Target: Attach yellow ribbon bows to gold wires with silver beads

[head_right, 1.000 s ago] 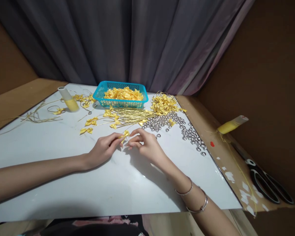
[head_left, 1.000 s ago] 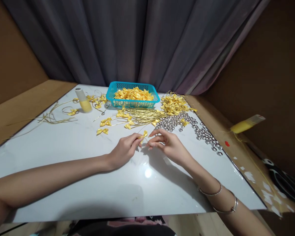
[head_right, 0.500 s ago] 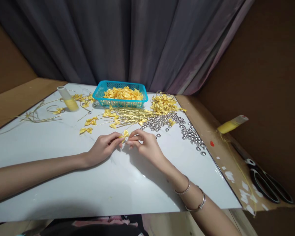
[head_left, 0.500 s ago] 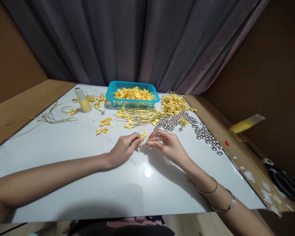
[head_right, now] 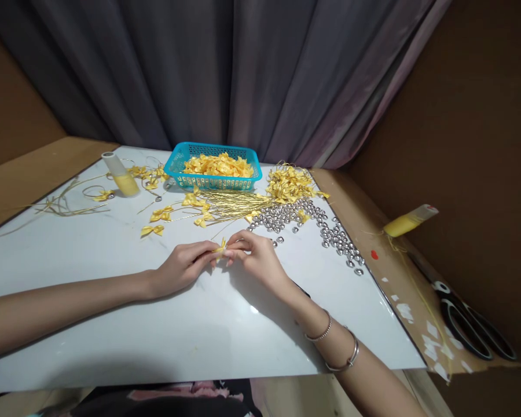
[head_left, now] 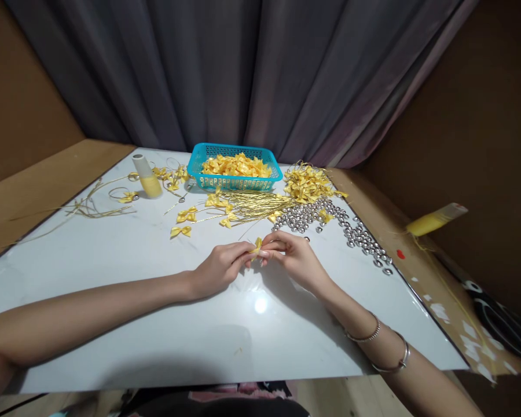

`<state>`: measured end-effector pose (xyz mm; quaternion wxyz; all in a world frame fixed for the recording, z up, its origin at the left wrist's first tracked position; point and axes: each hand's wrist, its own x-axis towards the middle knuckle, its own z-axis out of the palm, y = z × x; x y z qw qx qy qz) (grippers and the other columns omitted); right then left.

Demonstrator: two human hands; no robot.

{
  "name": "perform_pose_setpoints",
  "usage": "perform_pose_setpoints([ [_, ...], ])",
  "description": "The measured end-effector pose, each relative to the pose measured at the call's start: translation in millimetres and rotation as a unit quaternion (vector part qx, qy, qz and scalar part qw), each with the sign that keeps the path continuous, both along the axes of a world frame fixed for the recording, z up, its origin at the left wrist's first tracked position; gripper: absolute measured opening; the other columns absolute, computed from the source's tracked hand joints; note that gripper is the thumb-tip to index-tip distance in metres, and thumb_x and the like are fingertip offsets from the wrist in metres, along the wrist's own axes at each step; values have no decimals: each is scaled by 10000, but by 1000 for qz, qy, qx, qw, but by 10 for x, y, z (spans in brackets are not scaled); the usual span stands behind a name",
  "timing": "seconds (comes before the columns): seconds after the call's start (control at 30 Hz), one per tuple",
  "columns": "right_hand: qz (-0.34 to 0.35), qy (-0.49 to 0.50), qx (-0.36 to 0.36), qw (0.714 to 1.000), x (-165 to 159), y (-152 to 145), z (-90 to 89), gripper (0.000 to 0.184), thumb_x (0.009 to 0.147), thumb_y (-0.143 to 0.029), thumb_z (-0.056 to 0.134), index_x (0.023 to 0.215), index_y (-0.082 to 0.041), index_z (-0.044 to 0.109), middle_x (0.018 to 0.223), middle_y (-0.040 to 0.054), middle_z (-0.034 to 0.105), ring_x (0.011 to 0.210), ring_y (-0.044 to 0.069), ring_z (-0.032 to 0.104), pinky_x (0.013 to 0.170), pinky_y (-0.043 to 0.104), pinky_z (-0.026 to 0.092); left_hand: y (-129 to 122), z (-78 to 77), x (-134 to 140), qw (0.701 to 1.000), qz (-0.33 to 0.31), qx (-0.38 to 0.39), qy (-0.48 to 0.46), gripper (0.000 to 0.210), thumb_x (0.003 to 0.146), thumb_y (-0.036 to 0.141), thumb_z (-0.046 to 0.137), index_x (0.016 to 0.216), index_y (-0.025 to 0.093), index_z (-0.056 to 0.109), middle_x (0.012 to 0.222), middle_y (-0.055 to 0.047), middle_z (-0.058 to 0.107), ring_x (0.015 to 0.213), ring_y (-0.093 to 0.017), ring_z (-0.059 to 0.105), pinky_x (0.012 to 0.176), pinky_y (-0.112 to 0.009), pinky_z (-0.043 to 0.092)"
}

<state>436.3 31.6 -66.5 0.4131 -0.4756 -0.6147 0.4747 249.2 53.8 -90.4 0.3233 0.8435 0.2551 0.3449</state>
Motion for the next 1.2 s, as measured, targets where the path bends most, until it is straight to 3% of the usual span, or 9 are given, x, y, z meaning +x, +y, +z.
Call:
perform_pose_setpoints([
  [0.13,-17,-39,20,999,112,58,115,270,642,-335,756,783,-162,604,771,41,645,762,180,613,732,312,445,8,19,6,999,13,-41,-6,188,900,151,401,827,147,575,676,3,583,621,-94,542,628,-195,416],
  [0.2,-26,-47,8,999,165,73,181,308,667,-382,735,831,-163,596,799,32,615,754,162,583,709,299,431,18,39,12,996,-8,-90,-10,177,897,183,427,806,146,574,641,13,573,595,-89,530,609,-195,411],
  [0.33,22,-11,-95,995,151,53,200,476,786,-462,616,1109,-162,438,706,-7,574,654,141,535,640,292,414,54,85,21,972,-98,-215,6,163,879,224,469,780,143,571,592,26,572,528,-77,496,538,-190,383],
  [0.43,58,13,-149,987,64,25,134,581,802,-450,617,1216,-145,347,689,-12,565,604,129,504,616,284,407,77,110,28,950,-146,-275,21,164,872,240,484,779,139,573,558,36,557,492,-68,456,507,-186,355],
  [0.6,109,93,-224,964,6,30,41,589,763,-384,678,1200,-131,375,592,-37,527,472,89,425,481,237,340,103,116,28,934,-188,-302,31,236,871,283,510,716,120,583,553,18,565,538,-71,485,554,-192,372],
  [0.83,167,166,-273,933,65,77,38,596,700,-274,737,1172,-113,410,506,-72,500,376,43,338,399,202,250,130,64,16,904,-187,-385,0,268,857,335,553,746,99,618,491,25,523,384,-37,314,376,-182,218],
  [1.2,129,178,-307,926,53,70,28,462,705,-266,706,1092,-131,493,376,-124,348,351,36,184,379,177,154,109,101,16,868,-164,-466,-41,298,836,356,590,662,115,601,372,76,377,320,-25,246,345,-172,173],
])
